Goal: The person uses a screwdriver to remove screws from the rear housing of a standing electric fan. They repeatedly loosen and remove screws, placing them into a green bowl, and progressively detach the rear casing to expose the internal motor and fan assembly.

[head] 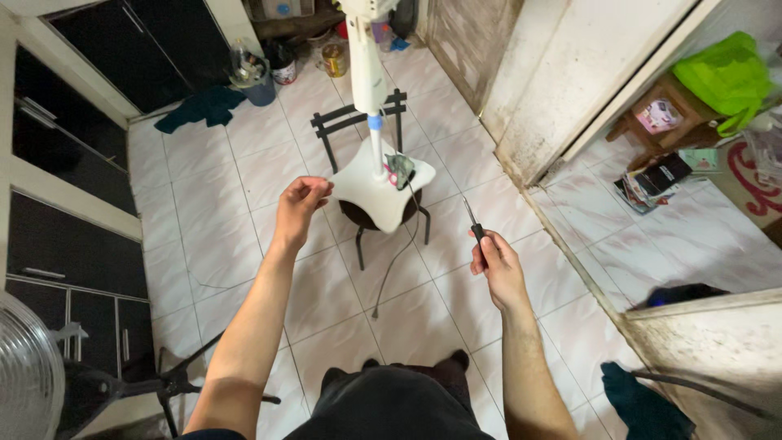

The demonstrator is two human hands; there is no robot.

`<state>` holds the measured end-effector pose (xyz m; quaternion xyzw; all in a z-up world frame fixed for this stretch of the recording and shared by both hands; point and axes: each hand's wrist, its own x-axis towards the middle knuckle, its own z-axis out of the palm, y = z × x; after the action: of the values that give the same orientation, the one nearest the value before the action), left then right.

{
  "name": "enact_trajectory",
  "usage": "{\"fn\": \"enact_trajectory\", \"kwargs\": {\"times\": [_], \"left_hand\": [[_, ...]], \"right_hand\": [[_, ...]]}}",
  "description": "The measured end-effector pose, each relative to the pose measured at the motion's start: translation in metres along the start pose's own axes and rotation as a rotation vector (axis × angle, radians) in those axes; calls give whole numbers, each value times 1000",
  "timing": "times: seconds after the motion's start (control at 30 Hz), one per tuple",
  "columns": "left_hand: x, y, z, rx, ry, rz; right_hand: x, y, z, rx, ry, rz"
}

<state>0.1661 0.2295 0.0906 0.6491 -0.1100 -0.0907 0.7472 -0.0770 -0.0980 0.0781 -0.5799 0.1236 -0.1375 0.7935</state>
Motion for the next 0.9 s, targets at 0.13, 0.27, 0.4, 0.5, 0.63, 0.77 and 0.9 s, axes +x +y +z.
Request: {"fn": "enact_trajectory", "kwargs": {"times": [0.13, 0.27, 0.4, 0.5, 0.63, 0.77, 0.9], "left_hand": [[36, 1, 10, 36, 53, 113], [70, -7, 29, -8, 50, 148], [121, -13, 65, -259, 9, 10], [161, -19, 90, -579, -117, -97], [201, -28, 122, -734, -95, -211], [228, -42, 145, -816, -108, -150], [247, -50, 150, -790, -43, -96]], "right_hand": [[25, 9, 15, 100, 60, 40], [72, 20, 27, 77, 171, 10], [134, 18, 46, 44, 75, -66], [180, 9, 64, -442, 11, -188], [246, -16, 78, -570, -147, -507], [304, -30, 77, -586, -264, -412], [347, -24, 70, -526, -370, -384]]}}
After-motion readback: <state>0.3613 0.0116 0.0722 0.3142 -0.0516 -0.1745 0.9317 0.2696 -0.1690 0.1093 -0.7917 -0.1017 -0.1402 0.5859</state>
